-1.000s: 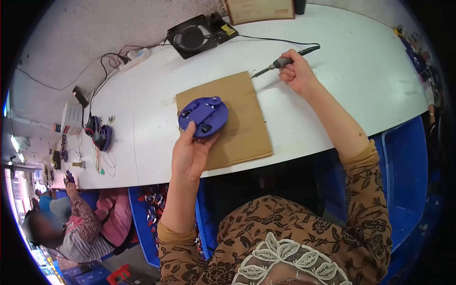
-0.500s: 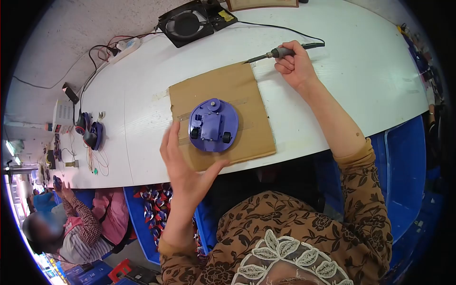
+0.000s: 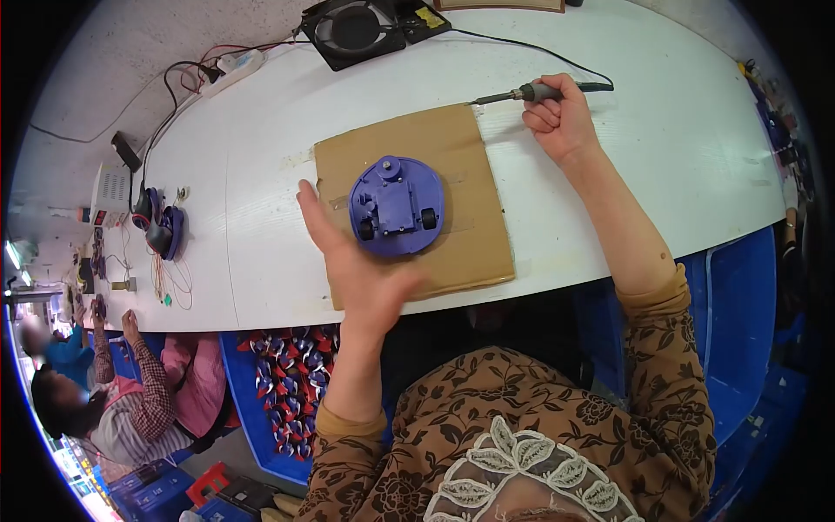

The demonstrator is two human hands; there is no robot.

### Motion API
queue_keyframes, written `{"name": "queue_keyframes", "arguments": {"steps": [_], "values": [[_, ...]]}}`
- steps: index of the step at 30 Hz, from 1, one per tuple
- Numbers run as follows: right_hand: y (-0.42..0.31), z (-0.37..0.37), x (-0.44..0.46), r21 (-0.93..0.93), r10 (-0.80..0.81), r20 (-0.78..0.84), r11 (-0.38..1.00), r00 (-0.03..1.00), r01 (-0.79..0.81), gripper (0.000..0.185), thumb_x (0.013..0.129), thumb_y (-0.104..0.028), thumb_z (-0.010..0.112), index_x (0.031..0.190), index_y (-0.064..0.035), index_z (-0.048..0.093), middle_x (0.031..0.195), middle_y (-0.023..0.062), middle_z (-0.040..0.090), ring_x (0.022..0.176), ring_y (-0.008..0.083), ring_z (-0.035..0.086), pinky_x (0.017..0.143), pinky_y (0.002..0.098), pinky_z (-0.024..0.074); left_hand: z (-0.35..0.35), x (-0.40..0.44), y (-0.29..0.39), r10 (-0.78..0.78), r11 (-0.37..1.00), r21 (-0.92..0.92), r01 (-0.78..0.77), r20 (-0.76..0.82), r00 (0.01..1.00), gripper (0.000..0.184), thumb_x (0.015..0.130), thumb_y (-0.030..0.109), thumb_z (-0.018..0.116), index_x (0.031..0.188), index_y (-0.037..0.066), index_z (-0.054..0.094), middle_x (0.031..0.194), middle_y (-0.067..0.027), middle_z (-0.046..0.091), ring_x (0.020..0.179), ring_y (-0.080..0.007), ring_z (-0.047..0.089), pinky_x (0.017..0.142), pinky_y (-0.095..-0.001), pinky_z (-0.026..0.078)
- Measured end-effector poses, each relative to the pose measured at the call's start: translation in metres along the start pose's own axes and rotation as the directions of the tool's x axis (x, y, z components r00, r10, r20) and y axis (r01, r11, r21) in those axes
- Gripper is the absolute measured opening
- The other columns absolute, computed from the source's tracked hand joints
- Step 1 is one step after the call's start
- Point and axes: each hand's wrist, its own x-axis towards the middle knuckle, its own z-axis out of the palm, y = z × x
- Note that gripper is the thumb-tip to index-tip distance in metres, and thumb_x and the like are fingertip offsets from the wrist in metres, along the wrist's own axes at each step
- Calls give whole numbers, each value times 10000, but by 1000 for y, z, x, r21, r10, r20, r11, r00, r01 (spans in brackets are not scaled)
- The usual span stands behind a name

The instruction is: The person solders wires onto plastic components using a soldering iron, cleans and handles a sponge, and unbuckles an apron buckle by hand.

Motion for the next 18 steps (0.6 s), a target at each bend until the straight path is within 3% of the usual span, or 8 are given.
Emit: {"name": "queue_keyframes", "arguments": {"steps": [1, 2, 3, 4, 5, 8, 10, 18], "values": [[0, -2, 1, -4, -4, 12, 1000, 1000, 4, 157, 801, -129, 508, 673, -44, 477, 466, -29, 310, 375, 70, 195, 371, 234, 179, -8, 1, 1, -24, 921, -387, 38, 40, 999, 1156, 626, 651, 610, 1383, -43, 79, 1398, -236, 160, 1338, -319, 119, 1091, -468, 65], [1, -2, 2, -6, -1, 29, 1000, 1000, 1, 160, 801, -130, 513, 671, -44, 477, 465, -30, 305, 375, 71, 194, 372, 236, 178, -18, 1, 2, -33, 702, -708, 79, 78, 996, 1166, 644, 693, 558, 1383, -52, 51, 1420, -235, 112, 1351, -311, 81, 1098, -462, 46], [2, -3, 3, -5, -11, 30, 1000, 999, 11, 163, 801, -130, 517, 668, -44, 478, 466, -30, 300, 375, 72, 192, 372, 236, 177, -30, 0, 2, -26, 382, -918, 103, 101, 995, 1178, 662, 735, 506, 1384, -62, 24, 1443, -234, 64, 1363, -303, 43, 1104, -457, 27], [1, -5, 4, 1, -13, 37, 1000, 999, 13, 166, 801, -131, 521, 665, -45, 479, 467, -31, 296, 374, 73, 191, 373, 236, 176, -42, -3, 1, -7, 14, -994, 107, 107, 994, 1193, 680, 777, 454, 1384, -71, -3, 1465, -233, 16, 1376, -295, 6, 1110, -451, 8], [2, -8, 7, 7, -12, 45, 1000, 999, 11, 169, 801, -131, 524, 662, -45, 479, 467, -31, 292, 374, 73, 189, 373, 236, 174, -49, -2, -3, -7, -27, -992, 125, 126, 992, 1260, 640, 850, 317, 1355, -116, -62, 1454, -255, -69, 1366, -327, -72, 1083, -526, -27], [2, -10, 9, 22, 15, 103, 1000, 995, -17, 155, 801, -99, 518, 665, -34, 481, 477, -21, 319, 375, 69, 190, 366, 228, 169, -55, -5, -10, 17, 3, -970, 243, 243, 970, 1273, 613, 878, 245, 1359, -105, -69, 1454, -252, -74, 1365, -329, -72, 1084, -525, -22], [0, -4, 4, 0, -19, 21, 1000, 1000, 19, 151, 803, -87, 511, 668, -27, 481, 484, -12, 348, 374, 67, 193, 362, 224, 175, -56, -8, -13, 26, 10, -968, 251, 251, 968, 1279, 603, 882, 241, 1361, -98, -78, 1453, -251, -83, 1364, -328, -84, 1083, -529, -26], [3, 2, -1, -2, -20, -23, 1000, 1000, 20, 91, 797, -75, 518, 740, -14, 482, 562, 25, 437, 390, 70, 204, 360, 214, 183, -71, -16, -26, 0, -14, -974, 225, 225, 974, 1287, 590, 888, 248, 1365, -81, -93, 1455, -238, -104, 1365, -307, -101, 1083, -521, -43]]}}
